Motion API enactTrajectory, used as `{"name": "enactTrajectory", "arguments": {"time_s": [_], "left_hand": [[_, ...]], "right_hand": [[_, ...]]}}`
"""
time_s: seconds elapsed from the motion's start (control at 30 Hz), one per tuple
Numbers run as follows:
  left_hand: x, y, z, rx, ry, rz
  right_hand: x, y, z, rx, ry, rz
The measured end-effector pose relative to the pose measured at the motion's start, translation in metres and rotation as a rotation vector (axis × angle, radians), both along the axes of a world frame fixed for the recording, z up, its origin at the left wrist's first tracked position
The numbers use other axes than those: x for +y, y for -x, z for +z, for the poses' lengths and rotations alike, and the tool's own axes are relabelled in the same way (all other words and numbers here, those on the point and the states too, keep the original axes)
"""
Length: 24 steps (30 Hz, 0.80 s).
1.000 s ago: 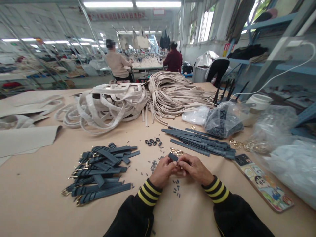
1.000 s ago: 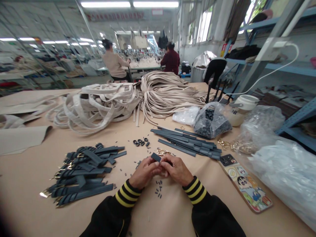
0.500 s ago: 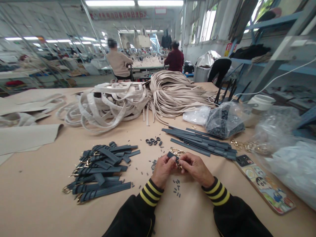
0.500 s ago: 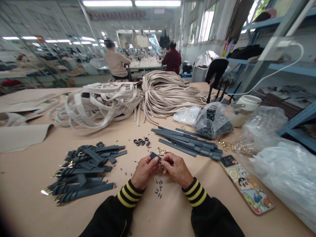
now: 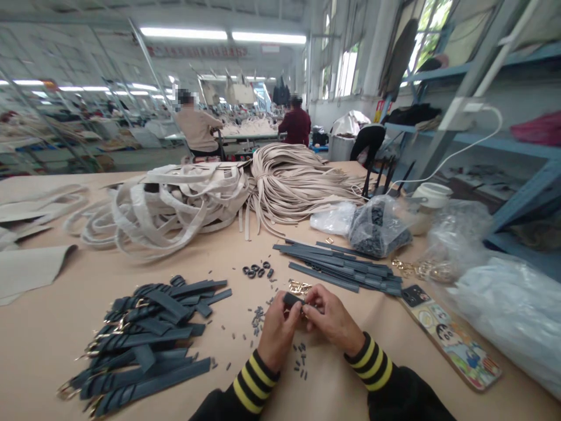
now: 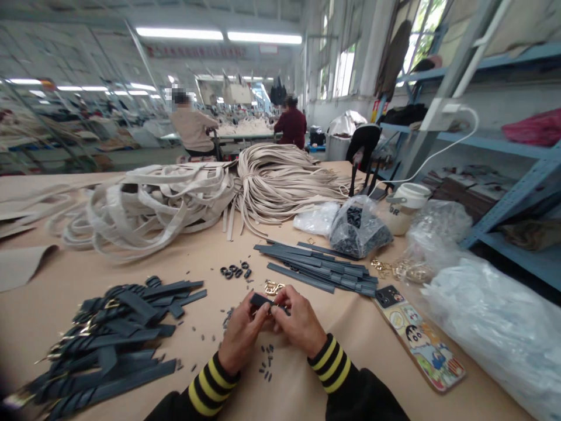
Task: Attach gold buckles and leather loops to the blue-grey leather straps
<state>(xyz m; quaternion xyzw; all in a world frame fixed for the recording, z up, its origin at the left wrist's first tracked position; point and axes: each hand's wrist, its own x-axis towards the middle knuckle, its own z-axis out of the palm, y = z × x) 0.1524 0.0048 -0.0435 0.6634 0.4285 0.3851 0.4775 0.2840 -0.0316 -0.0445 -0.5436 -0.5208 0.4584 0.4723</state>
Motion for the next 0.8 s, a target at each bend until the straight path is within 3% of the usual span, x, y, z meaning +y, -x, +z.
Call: {"name": "enactTrajectory", "arguments": {"time_s": [0.13,0.33,0.53,0.67,0.8], "left_hand": [[0.003,0.002,-0.002,-0.032,0.038,0.013],[0.006,0.005,-0.007,-0.189,0.148,-0.123],[0.001,0.006,0.007,-0.206,0.189,-0.185],[0.002,0.007,0.012,-0.350,0.458,-0.277],[0.003,0.005,0.004,-0.560,0.666,-0.384]], "right_hand": [[0.001,0.001,0.002,0.137,0.019,0.052],[0.004,0.001,-0.004,0.277,0.062,0.080],[0.006,0.000,-0.004,0.273,0.044,0.044],[0.006,-0.004,-0.004,0.230,0.034,0.005],[0.006,-0.006,-0.005,0.236,0.022,0.072]]}}
